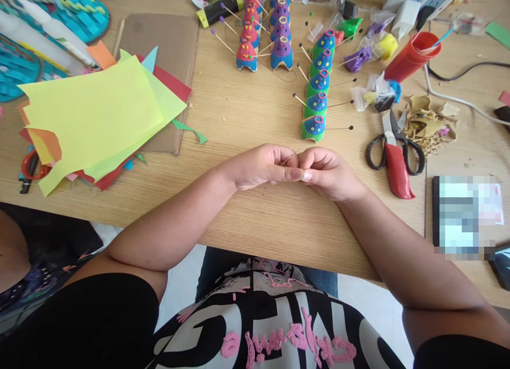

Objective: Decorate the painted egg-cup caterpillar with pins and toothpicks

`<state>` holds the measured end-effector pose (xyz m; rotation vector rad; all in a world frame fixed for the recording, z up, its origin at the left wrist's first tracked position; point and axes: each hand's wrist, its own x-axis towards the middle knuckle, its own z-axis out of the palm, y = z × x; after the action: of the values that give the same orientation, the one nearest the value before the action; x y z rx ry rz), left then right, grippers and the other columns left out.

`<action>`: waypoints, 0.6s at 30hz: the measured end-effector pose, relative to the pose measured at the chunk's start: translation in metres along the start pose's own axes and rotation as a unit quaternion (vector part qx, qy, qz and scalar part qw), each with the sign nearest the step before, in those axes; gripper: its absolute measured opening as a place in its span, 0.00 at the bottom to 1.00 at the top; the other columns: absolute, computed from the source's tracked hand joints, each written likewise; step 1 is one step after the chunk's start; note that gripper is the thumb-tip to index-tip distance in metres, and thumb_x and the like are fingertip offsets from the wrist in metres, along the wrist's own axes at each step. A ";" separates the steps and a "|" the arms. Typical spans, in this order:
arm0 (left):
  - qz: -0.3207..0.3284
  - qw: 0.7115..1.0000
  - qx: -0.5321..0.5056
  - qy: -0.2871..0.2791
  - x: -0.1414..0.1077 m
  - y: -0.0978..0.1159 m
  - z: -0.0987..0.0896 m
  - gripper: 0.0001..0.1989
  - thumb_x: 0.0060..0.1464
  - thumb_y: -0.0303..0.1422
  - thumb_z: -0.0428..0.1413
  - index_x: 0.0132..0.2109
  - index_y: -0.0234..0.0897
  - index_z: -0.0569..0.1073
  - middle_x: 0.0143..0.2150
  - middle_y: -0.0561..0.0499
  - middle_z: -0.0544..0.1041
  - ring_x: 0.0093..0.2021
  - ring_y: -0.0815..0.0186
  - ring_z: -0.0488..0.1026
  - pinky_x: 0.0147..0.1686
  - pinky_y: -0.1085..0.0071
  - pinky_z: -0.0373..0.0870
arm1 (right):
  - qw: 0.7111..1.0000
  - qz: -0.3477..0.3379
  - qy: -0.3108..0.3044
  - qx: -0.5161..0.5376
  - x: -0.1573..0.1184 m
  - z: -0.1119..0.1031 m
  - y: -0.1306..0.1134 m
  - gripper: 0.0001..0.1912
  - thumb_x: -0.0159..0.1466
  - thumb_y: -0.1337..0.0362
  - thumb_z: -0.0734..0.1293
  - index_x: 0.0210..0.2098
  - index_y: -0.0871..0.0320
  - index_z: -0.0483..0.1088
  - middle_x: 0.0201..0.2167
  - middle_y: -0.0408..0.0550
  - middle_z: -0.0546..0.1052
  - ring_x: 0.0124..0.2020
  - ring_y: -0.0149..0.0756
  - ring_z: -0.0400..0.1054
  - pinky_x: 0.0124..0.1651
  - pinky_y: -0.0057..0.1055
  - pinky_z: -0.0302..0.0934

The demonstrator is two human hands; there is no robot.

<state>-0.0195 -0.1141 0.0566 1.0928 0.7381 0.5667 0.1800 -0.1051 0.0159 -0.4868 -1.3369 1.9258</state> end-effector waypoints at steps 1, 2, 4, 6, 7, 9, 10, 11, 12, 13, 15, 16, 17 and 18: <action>-0.001 1.000 -0.002 0.000 0.000 -0.001 0.000 0.31 0.38 0.53 0.77 0.25 0.35 0.68 0.21 0.59 0.62 0.23 0.76 0.54 0.24 0.74 0.47 | 1.000 0.005 -0.001 0.001 0.000 -0.001 0.000 0.18 0.58 0.59 0.81 0.27 0.59 0.71 0.22 0.35 0.70 0.24 0.23 0.60 0.29 0.24 0.55; -0.002 1.000 -0.003 0.000 0.000 -0.001 0.000 0.31 0.37 0.52 0.77 0.25 0.35 0.68 0.21 0.59 0.62 0.23 0.76 0.54 0.24 0.74 0.47 | 1.000 0.008 -0.002 0.002 0.000 -0.001 0.001 0.18 0.58 0.58 0.82 0.27 0.59 0.71 0.22 0.36 0.70 0.24 0.23 0.60 0.30 0.24 0.56; -0.005 1.000 -0.006 0.003 0.000 -0.002 0.000 0.30 0.37 0.50 0.78 0.25 0.35 0.69 0.21 0.59 0.62 0.23 0.76 0.54 0.24 0.74 0.46 | 1.000 0.013 -0.001 0.005 -0.001 -0.002 0.002 0.18 0.57 0.58 0.82 0.27 0.59 0.72 0.22 0.37 0.72 0.25 0.24 0.62 0.30 0.24 0.57; -0.009 1.000 -0.005 0.008 0.000 -0.003 0.000 0.30 0.36 0.50 0.78 0.25 0.35 0.69 0.21 0.59 0.61 0.23 0.76 0.54 0.24 0.74 0.46 | 1.000 0.014 0.003 0.007 -0.001 -0.003 0.002 0.18 0.56 0.58 0.82 0.27 0.59 0.72 0.23 0.38 0.73 0.27 0.25 0.64 0.32 0.24 0.59; -0.010 1.000 -0.004 0.011 0.000 -0.003 0.000 0.30 0.36 0.50 0.78 0.24 0.35 0.69 0.21 0.60 0.61 0.23 0.76 0.54 0.24 0.74 0.46 | 1.000 0.015 0.003 0.007 -0.001 -0.003 0.003 0.18 0.56 0.58 0.83 0.27 0.59 0.72 0.24 0.38 0.73 0.27 0.25 0.64 0.32 0.24 0.59; -0.010 1.000 -0.002 0.015 0.000 -0.003 0.001 0.31 0.35 0.50 0.78 0.24 0.35 0.68 0.20 0.60 0.61 0.23 0.76 0.53 0.24 0.74 0.45 | 1.000 0.017 0.004 0.006 -0.001 -0.003 0.002 0.19 0.56 0.57 0.83 0.26 0.59 0.72 0.24 0.38 0.73 0.28 0.25 0.65 0.32 0.25 0.59; -0.009 1.000 -0.002 0.016 0.000 -0.003 0.002 0.31 0.35 0.50 0.78 0.24 0.35 0.68 0.20 0.60 0.61 0.23 0.76 0.53 0.24 0.73 0.45 | 1.000 0.018 0.003 0.004 -0.001 -0.003 0.002 0.20 0.55 0.57 0.83 0.26 0.59 0.71 0.24 0.38 0.73 0.28 0.25 0.65 0.32 0.25 0.59; -0.008 1.000 -0.003 0.017 0.000 -0.003 0.002 0.31 0.35 0.50 0.78 0.24 0.35 0.68 0.20 0.60 0.61 0.23 0.76 0.53 0.24 0.73 0.45 | 1.000 0.020 0.003 0.003 -0.001 -0.003 0.002 0.20 0.55 0.56 0.83 0.26 0.59 0.71 0.24 0.38 0.73 0.27 0.25 0.64 0.32 0.25 0.59; -0.008 1.000 -0.005 0.017 0.000 -0.003 0.003 0.31 0.36 0.50 0.78 0.24 0.35 0.68 0.20 0.60 0.60 0.23 0.76 0.53 0.24 0.73 0.45 | 1.000 0.022 0.002 0.001 -0.001 -0.003 0.002 0.21 0.55 0.55 0.83 0.26 0.59 0.71 0.24 0.38 0.73 0.27 0.25 0.64 0.32 0.25 0.59; -0.009 1.000 -0.006 0.017 0.000 -0.003 0.003 0.31 0.35 0.50 0.78 0.24 0.35 0.68 0.20 0.60 0.60 0.23 0.76 0.53 0.24 0.73 0.45 | 1.000 0.022 0.001 0.000 0.000 -0.003 0.001 0.21 0.55 0.55 0.83 0.26 0.59 0.71 0.24 0.38 0.73 0.27 0.25 0.65 0.32 0.25 0.59; -0.011 1.000 -0.007 0.017 0.000 -0.003 0.004 0.31 0.35 0.50 0.78 0.23 0.35 0.67 0.20 0.60 0.60 0.22 0.77 0.52 0.24 0.73 0.44 | 1.000 0.024 -0.002 -0.001 0.000 -0.003 0.000 0.22 0.55 0.55 0.83 0.25 0.59 0.70 0.23 0.38 0.73 0.27 0.25 0.65 0.32 0.25 0.60; -0.010 1.000 -0.007 0.017 0.000 -0.003 0.004 0.31 0.36 0.51 0.78 0.24 0.35 0.67 0.20 0.60 0.59 0.22 0.77 0.52 0.24 0.73 0.44 | 1.000 0.024 -0.004 -0.002 0.000 -0.003 0.000 0.22 0.55 0.55 0.83 0.25 0.59 0.70 0.23 0.38 0.73 0.27 0.25 0.65 0.32 0.25 0.60; -0.009 1.000 -0.008 0.017 0.000 -0.003 0.005 0.31 0.36 0.51 0.78 0.24 0.35 0.67 0.20 0.60 0.59 0.22 0.77 0.52 0.24 0.73 0.43 | 1.000 0.024 -0.006 -0.003 0.000 -0.003 -0.001 0.22 0.55 0.55 0.83 0.25 0.59 0.70 0.23 0.38 0.73 0.27 0.25 0.65 0.32 0.25 0.59; -0.008 1.000 -0.009 0.017 0.000 -0.003 0.005 0.31 0.36 0.51 0.78 0.24 0.35 0.67 0.20 0.60 0.59 0.22 0.76 0.52 0.24 0.73 0.43 | 1.000 0.024 -0.007 -0.004 0.000 -0.003 -0.001 0.22 0.55 0.55 0.83 0.25 0.59 0.69 0.22 0.37 0.72 0.27 0.25 0.64 0.31 0.24 0.59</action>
<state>-0.0154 -0.1180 0.0550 1.0627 0.7701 0.5787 0.1824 -0.1028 0.0158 -0.5131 -1.3529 1.9671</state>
